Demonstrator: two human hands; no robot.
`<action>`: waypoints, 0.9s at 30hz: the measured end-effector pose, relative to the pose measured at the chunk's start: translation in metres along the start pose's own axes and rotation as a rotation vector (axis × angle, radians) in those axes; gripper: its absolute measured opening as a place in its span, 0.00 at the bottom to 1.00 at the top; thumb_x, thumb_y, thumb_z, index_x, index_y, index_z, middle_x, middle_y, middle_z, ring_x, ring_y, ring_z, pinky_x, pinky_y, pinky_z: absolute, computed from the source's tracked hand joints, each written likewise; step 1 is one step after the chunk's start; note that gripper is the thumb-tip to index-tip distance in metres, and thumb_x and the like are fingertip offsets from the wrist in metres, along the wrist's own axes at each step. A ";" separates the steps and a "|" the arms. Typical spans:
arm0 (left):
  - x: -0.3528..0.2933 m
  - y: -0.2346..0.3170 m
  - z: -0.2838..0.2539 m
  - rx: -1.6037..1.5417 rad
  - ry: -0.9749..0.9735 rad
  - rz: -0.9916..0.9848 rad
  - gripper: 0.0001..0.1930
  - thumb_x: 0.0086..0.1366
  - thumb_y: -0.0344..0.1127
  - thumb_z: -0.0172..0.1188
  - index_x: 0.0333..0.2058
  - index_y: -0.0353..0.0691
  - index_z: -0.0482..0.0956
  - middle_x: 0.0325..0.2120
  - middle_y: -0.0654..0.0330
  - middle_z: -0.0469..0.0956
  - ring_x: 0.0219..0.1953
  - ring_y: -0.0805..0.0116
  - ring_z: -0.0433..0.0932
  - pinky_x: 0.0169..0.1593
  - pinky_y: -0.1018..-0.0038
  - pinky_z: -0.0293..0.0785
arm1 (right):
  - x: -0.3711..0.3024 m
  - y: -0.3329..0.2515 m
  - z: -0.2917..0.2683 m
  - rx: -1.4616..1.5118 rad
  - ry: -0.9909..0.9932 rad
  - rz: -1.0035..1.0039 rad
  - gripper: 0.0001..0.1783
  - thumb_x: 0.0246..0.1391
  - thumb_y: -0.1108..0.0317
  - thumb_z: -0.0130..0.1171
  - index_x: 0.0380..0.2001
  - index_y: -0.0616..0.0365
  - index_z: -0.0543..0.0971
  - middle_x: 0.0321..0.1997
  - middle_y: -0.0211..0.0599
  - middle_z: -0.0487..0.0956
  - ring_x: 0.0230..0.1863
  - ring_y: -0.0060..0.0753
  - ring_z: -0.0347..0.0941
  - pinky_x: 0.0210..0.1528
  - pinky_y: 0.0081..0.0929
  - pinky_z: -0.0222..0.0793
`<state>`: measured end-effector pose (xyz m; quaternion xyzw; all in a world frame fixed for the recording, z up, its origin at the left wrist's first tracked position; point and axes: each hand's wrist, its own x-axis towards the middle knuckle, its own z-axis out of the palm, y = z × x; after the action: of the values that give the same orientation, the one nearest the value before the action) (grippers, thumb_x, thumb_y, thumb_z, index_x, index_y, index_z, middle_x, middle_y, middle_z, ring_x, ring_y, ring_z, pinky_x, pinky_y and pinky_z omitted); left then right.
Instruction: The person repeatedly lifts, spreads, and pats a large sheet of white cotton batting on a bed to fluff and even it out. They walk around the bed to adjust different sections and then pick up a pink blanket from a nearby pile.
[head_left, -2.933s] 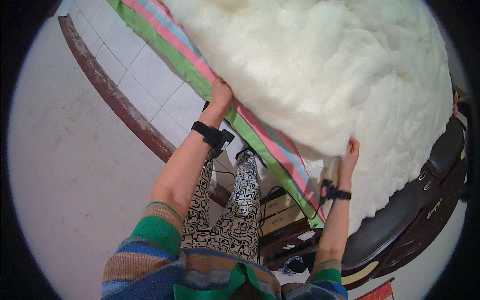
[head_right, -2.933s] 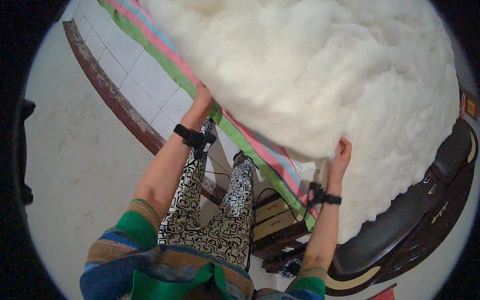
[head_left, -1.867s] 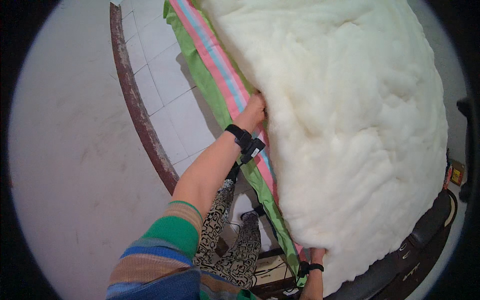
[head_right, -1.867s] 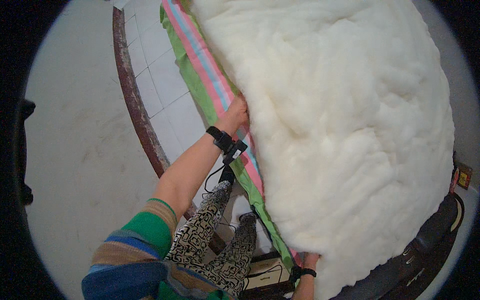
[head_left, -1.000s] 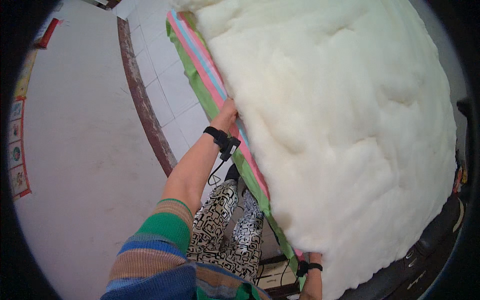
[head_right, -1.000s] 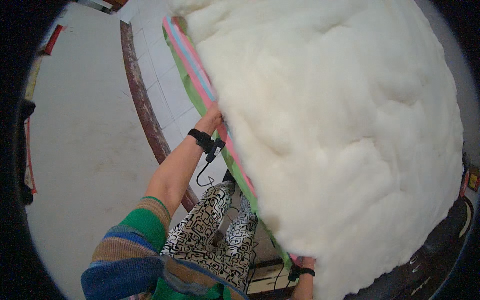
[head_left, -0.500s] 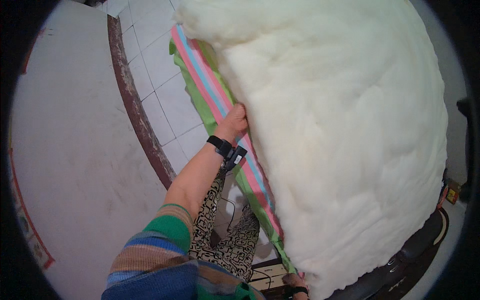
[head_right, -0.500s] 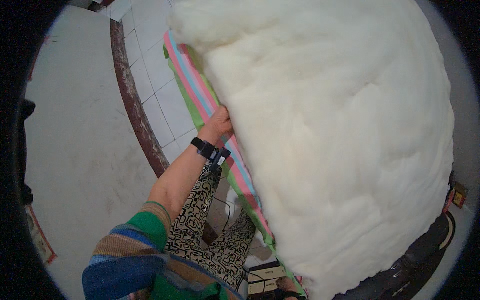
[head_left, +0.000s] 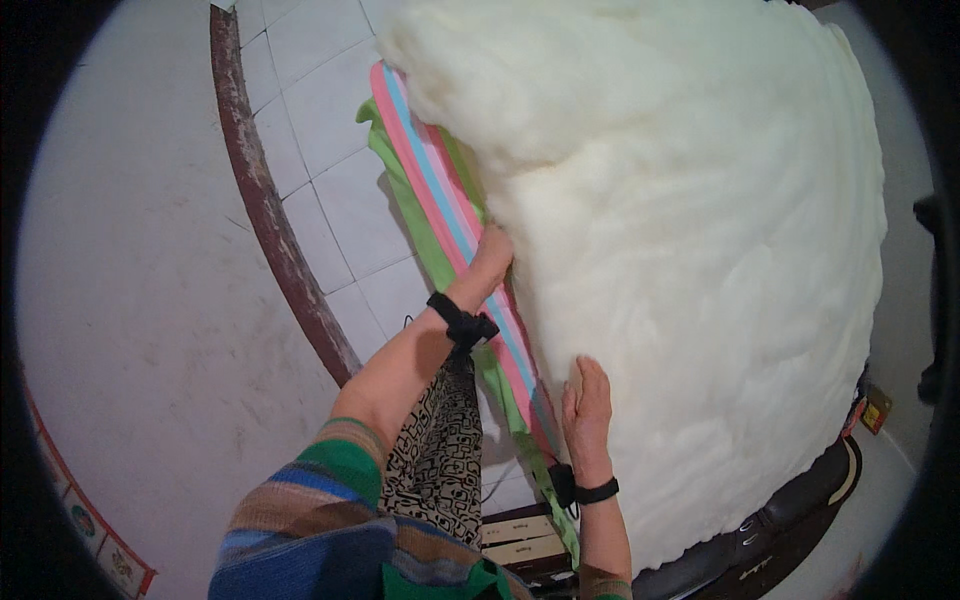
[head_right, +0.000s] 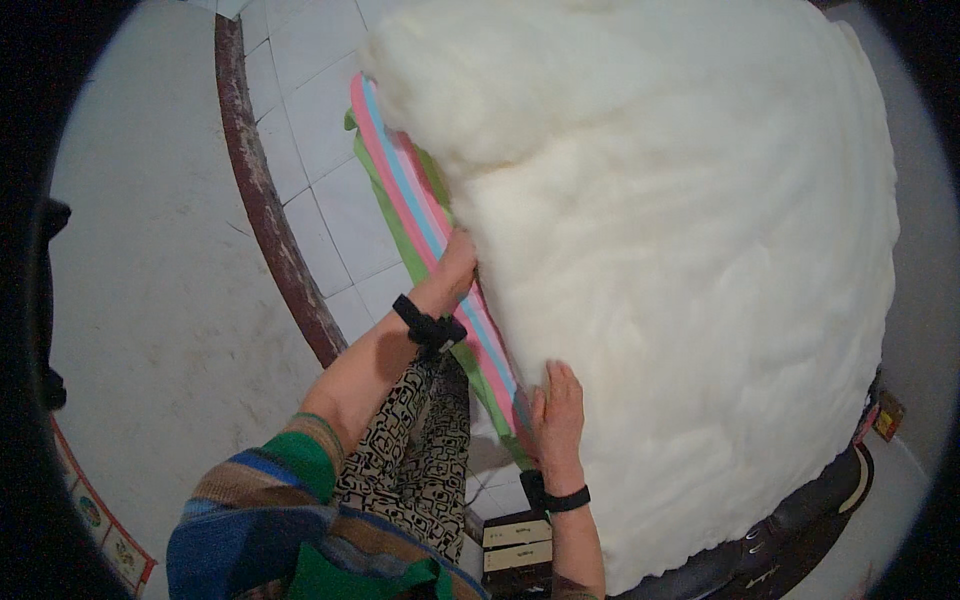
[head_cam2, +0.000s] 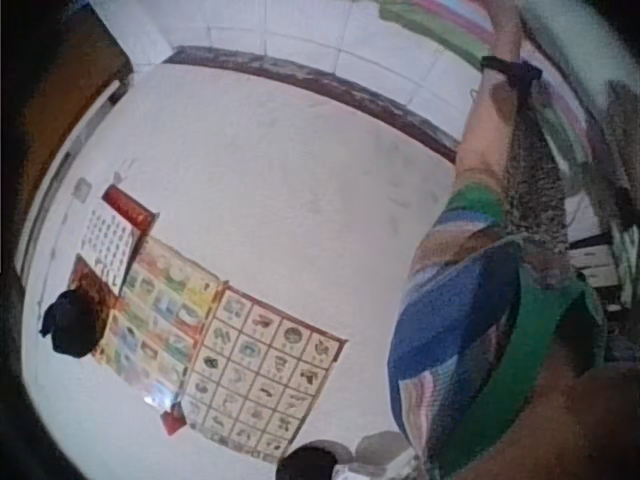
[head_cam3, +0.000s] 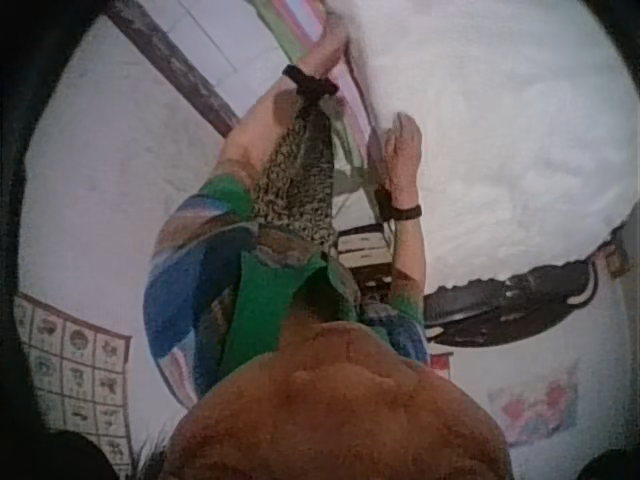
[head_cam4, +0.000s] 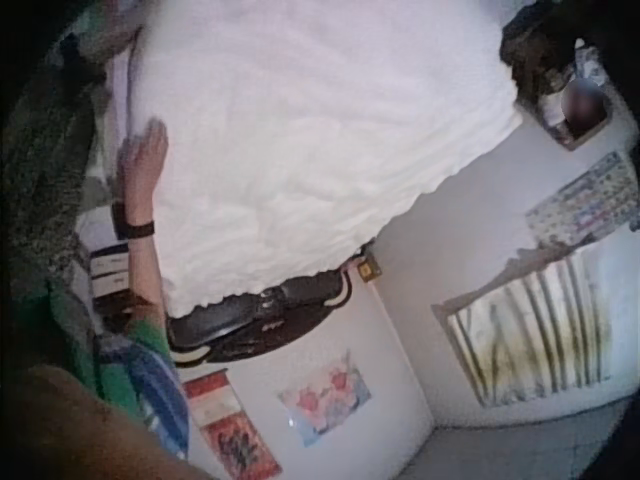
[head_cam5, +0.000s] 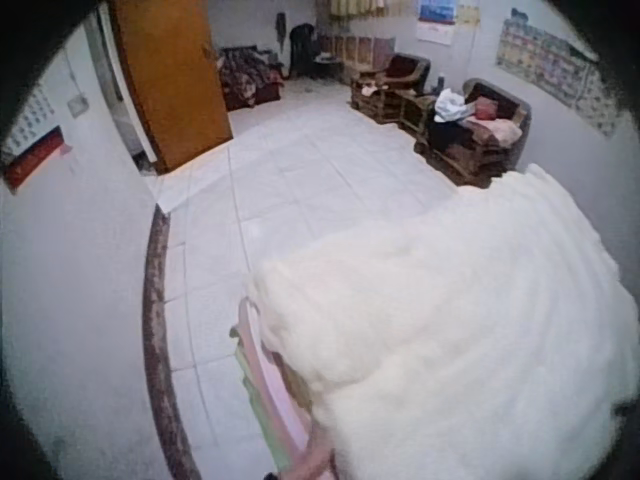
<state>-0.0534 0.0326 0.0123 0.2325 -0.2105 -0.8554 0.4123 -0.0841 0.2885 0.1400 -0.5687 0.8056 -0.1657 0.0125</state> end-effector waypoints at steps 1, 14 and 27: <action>0.006 0.001 0.007 0.075 0.036 0.110 0.19 0.58 0.34 0.55 0.47 0.32 0.70 0.42 0.52 0.74 0.42 0.68 0.72 0.43 0.72 0.70 | 0.008 -0.001 -0.002 -0.012 0.069 -0.019 0.25 0.49 0.73 0.54 0.52 0.62 0.66 0.54 0.53 0.66 0.54 0.53 0.63 0.56 0.39 0.59; -0.010 0.115 0.038 -0.082 0.115 0.185 0.20 0.61 0.43 0.55 0.47 0.36 0.67 0.37 0.61 0.71 0.39 0.70 0.69 0.42 0.74 0.67 | 0.057 0.058 0.074 0.021 0.036 -0.002 0.27 0.41 0.78 0.51 0.50 0.52 0.71 0.48 0.42 0.72 0.49 0.47 0.67 0.50 0.39 0.63; 0.195 0.175 0.001 1.972 -0.288 0.879 0.18 0.59 0.34 0.51 0.48 0.37 0.71 0.46 0.57 0.72 0.46 0.61 0.71 0.49 0.64 0.68 | 0.119 0.061 0.077 0.046 0.175 -0.109 0.33 0.41 0.80 0.45 0.56 0.55 0.65 0.55 0.41 0.68 0.55 0.43 0.64 0.55 0.38 0.60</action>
<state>-0.0554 -0.2241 0.0664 0.2628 -0.9153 -0.1071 0.2857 -0.1660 0.1774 0.0698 -0.5948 0.7673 -0.2337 -0.0536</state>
